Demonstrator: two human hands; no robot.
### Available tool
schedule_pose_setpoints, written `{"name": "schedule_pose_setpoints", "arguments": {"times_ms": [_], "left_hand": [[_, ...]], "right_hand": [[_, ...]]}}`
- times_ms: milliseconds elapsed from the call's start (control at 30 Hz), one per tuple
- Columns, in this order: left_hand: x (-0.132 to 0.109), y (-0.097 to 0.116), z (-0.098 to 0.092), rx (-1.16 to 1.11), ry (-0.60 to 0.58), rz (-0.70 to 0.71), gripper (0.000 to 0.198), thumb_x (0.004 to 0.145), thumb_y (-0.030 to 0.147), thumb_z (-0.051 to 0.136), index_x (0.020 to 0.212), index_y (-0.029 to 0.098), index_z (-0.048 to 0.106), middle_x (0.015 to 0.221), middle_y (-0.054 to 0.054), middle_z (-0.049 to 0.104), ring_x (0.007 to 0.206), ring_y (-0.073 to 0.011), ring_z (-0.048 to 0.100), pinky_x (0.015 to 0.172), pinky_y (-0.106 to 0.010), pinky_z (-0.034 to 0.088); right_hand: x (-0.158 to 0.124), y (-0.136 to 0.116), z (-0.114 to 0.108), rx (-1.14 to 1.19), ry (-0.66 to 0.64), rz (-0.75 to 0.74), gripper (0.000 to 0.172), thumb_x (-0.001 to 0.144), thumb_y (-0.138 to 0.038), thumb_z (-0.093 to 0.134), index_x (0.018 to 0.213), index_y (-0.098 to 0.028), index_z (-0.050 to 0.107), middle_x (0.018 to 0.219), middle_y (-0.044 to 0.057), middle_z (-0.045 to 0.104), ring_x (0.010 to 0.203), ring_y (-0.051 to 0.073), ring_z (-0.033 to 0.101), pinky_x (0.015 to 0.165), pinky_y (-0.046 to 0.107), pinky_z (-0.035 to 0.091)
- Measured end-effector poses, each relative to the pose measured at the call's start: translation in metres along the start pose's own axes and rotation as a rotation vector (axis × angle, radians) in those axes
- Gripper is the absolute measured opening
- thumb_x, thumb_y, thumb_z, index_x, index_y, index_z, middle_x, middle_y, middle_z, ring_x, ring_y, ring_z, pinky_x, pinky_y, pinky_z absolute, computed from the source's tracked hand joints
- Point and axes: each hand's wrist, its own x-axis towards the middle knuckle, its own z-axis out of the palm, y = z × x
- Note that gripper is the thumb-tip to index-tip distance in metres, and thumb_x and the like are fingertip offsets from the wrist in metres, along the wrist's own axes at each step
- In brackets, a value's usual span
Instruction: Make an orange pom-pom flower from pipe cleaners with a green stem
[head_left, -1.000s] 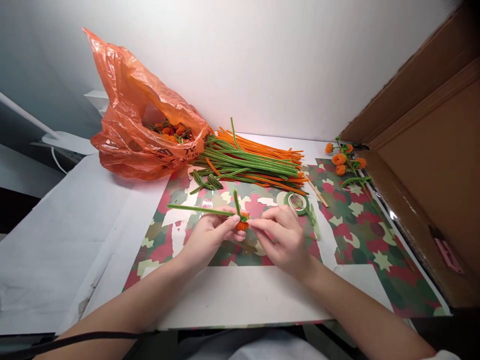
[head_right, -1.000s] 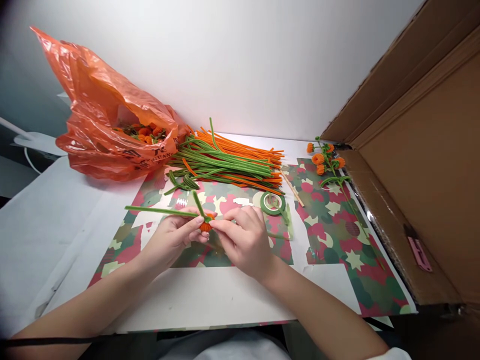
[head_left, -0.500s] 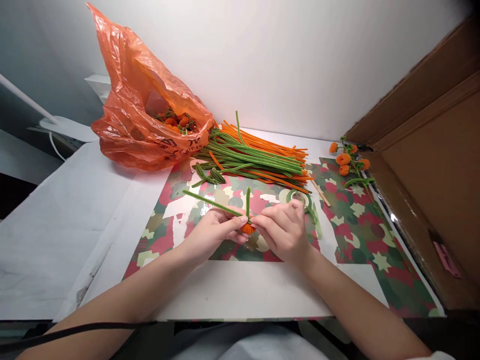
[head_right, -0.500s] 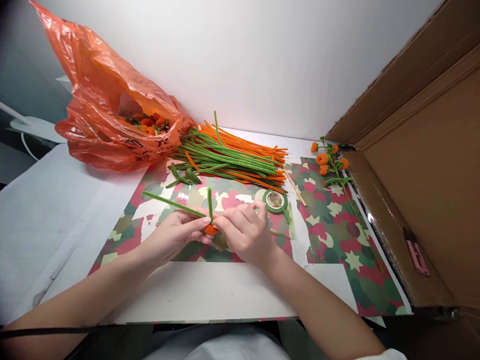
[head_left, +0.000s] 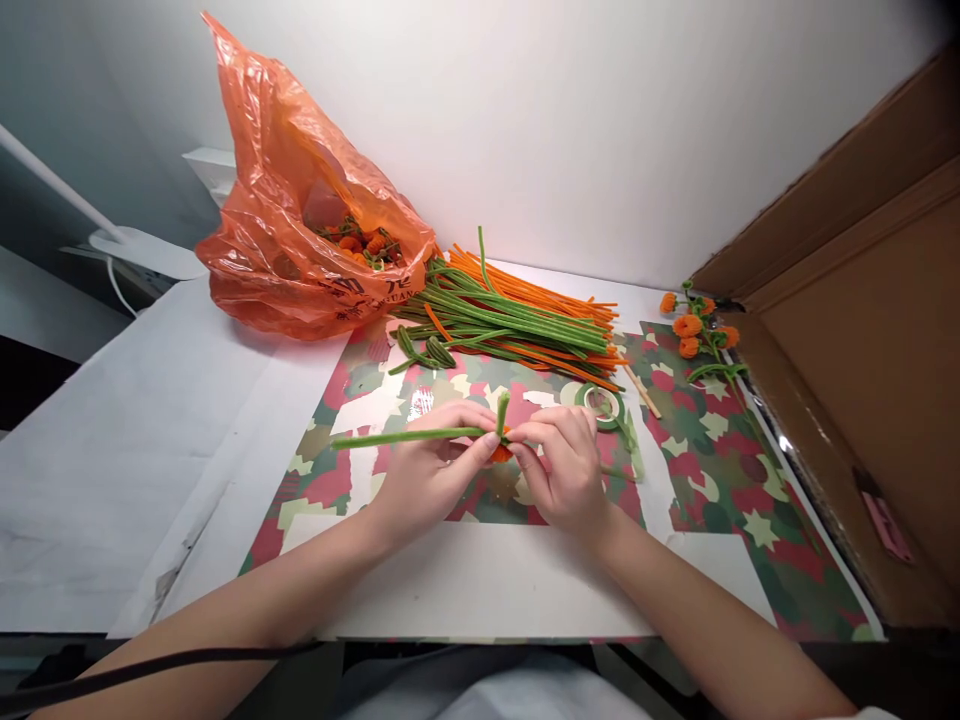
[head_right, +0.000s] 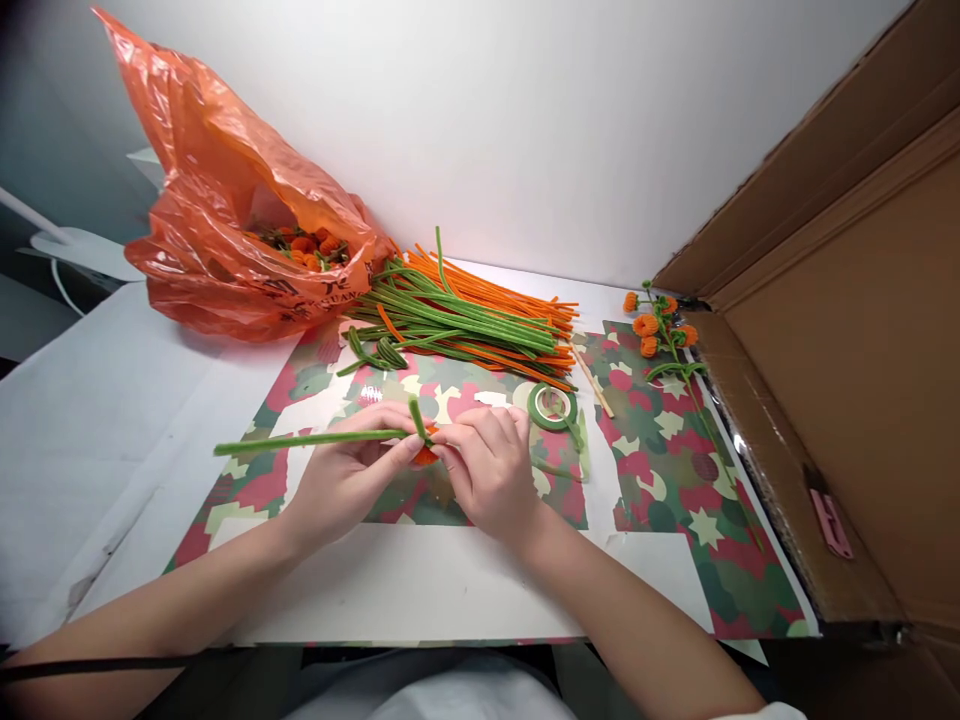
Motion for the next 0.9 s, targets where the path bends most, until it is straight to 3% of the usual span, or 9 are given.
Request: {"name": "schedule_pose_setpoints", "arguments": {"times_ms": [267, 367, 500, 600, 667, 733, 833, 900], "left_hand": [[0.002, 0.000, -0.002, -0.132, -0.061, -0.104, 0.016, 0.083, 0.034, 0.066, 0.079, 0.019, 0.066, 0.095, -0.006, 0.064, 0.084, -0.0175, 0.063, 0.071, -0.028, 0.056], [0.002, 0.000, -0.002, -0.196, -0.095, -0.123, 0.015, 0.084, 0.033, 0.065, 0.089, 0.019, 0.064, 0.098, -0.006, 0.064, 0.084, -0.0171, 0.064, 0.071, -0.028, 0.057], [0.001, -0.004, -0.001, -0.306, -0.097, -0.205, 0.025, 0.082, 0.033, 0.068, 0.102, 0.020, 0.059, 0.100, -0.006, 0.066, 0.082, -0.0170, 0.064, 0.071, -0.029, 0.056], [0.003, -0.008, -0.001, -0.380, -0.086, -0.286, 0.025, 0.082, 0.037, 0.068, 0.097, 0.018, 0.060, 0.093, -0.004, 0.067, 0.079, -0.0151, 0.062, 0.072, -0.027, 0.052], [0.004, -0.010, -0.001, -0.412, -0.104, -0.341, 0.024, 0.082, 0.039, 0.068, 0.091, 0.017, 0.062, 0.085, -0.002, 0.065, 0.074, -0.0127, 0.059, 0.069, -0.024, 0.049], [0.005, -0.010, -0.001, -0.434, -0.166, -0.410, 0.024, 0.080, 0.039, 0.069, 0.085, 0.017, 0.062, 0.077, 0.000, 0.064, 0.069, -0.0112, 0.057, 0.066, -0.023, 0.047], [0.005, -0.009, 0.000, -0.451, -0.293, -0.513, 0.027, 0.078, 0.043, 0.071, 0.079, 0.017, 0.063, 0.073, -0.001, 0.064, 0.068, -0.0116, 0.058, 0.066, -0.023, 0.045], [0.005, -0.008, 0.000, -0.440, -0.344, -0.548, 0.030, 0.076, 0.045, 0.072, 0.079, 0.016, 0.064, 0.073, -0.001, 0.064, 0.068, -0.0118, 0.058, 0.065, -0.023, 0.044]], "right_hand": [[0.001, -0.009, -0.003, 0.340, -0.017, 0.226, 0.012, 0.083, -0.015, 0.060, 0.093, -0.021, 0.062, 0.083, 0.004, 0.065, 0.078, 0.019, 0.060, 0.071, 0.035, 0.047], [0.000, -0.009, -0.003, 0.419, -0.025, 0.322, 0.016, 0.079, -0.014, 0.063, 0.094, -0.021, 0.061, 0.086, 0.004, 0.064, 0.082, 0.019, 0.060, 0.073, 0.035, 0.050], [-0.003, -0.010, -0.002, 0.461, -0.026, 0.336, 0.020, 0.078, -0.013, 0.066, 0.095, -0.023, 0.061, 0.090, 0.004, 0.066, 0.086, 0.019, 0.061, 0.077, 0.036, 0.051], [-0.006, -0.010, -0.001, 0.491, -0.043, 0.371, 0.015, 0.078, -0.018, 0.068, 0.091, -0.023, 0.062, 0.090, 0.004, 0.066, 0.085, 0.020, 0.060, 0.069, 0.033, 0.051], [-0.007, -0.007, 0.000, 0.567, -0.057, 0.453, 0.005, 0.082, -0.022, 0.065, 0.086, -0.022, 0.062, 0.085, 0.004, 0.064, 0.081, 0.018, 0.060, 0.065, 0.030, 0.051], [-0.006, -0.003, 0.000, 0.634, -0.069, 0.565, 0.007, 0.085, -0.027, 0.061, 0.089, -0.021, 0.063, 0.085, 0.004, 0.060, 0.079, 0.017, 0.058, 0.065, 0.029, 0.051], [-0.003, 0.003, -0.001, 0.744, -0.192, 0.644, 0.021, 0.087, -0.036, 0.059, 0.102, -0.021, 0.063, 0.096, 0.005, 0.057, 0.084, 0.017, 0.058, 0.068, 0.028, 0.053], [-0.001, 0.003, -0.001, 0.898, -0.315, 0.649, 0.024, 0.086, -0.041, 0.059, 0.099, -0.022, 0.064, 0.100, 0.005, 0.056, 0.080, 0.015, 0.060, 0.065, 0.027, 0.054]]}}
